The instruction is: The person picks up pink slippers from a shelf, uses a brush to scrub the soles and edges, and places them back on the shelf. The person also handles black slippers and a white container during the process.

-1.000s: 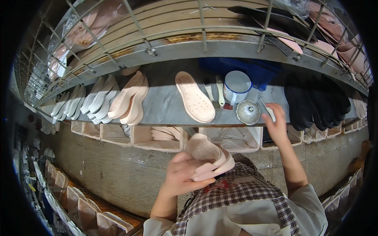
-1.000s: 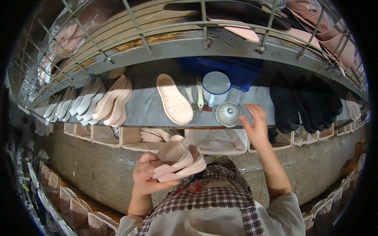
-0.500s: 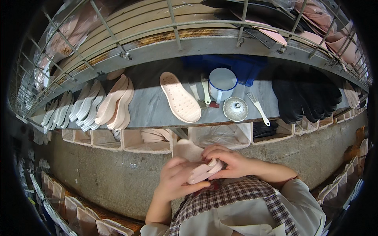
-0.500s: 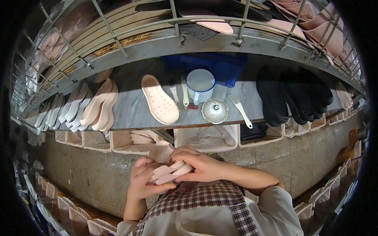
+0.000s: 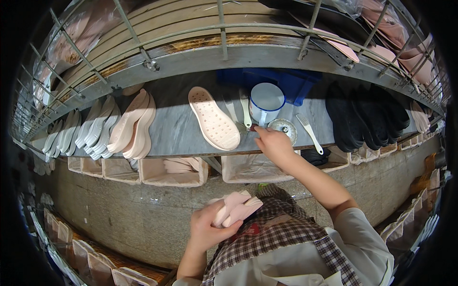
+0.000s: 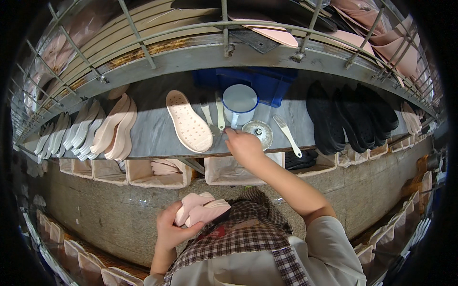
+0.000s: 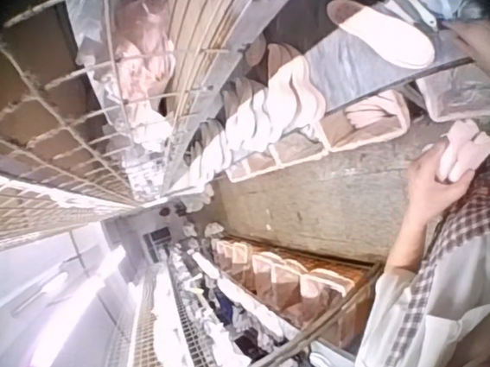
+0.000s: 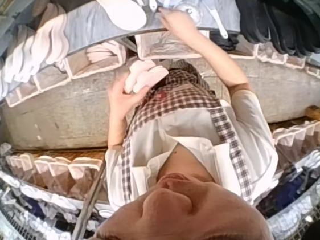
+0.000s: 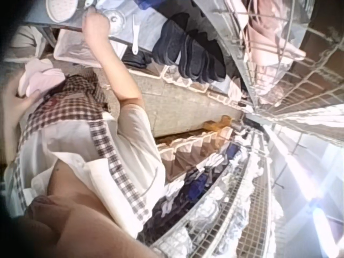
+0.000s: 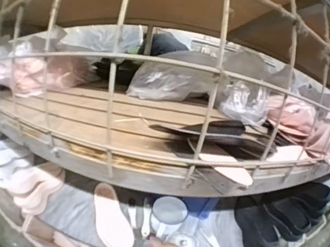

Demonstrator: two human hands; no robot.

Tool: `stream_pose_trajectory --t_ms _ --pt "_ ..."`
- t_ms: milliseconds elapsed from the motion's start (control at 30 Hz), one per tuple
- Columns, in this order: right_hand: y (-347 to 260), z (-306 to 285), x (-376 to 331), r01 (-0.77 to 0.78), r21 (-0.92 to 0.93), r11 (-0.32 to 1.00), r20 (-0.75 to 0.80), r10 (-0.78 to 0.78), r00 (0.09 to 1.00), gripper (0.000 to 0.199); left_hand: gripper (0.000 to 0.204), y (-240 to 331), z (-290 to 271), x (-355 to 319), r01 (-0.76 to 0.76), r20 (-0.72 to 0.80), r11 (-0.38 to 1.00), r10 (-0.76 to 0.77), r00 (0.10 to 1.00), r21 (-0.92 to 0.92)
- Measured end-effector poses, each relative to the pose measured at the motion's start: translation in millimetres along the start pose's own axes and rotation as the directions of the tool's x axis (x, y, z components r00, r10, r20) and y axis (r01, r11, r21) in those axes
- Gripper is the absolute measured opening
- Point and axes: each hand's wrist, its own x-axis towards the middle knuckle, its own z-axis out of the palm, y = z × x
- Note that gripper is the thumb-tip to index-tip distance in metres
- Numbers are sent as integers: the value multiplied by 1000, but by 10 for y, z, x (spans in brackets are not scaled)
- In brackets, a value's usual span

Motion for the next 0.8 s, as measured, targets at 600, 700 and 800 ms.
stream_pose_trajectory --t_ms 600,700,800 --pt "-450 -939 -350 -207 973 103 213 -54 975 13 51 143 -163 126 -24 137 991 6 991 129" --pt "-706 -1095 -517 -308 948 80 317 -187 930 18 50 211 -178 162 -147 114 980 132 985 136" --pt "-895 -1125 -626 -249 943 222 298 -225 928 18 49 266 -179 155 -167 135 972 146 980 166"
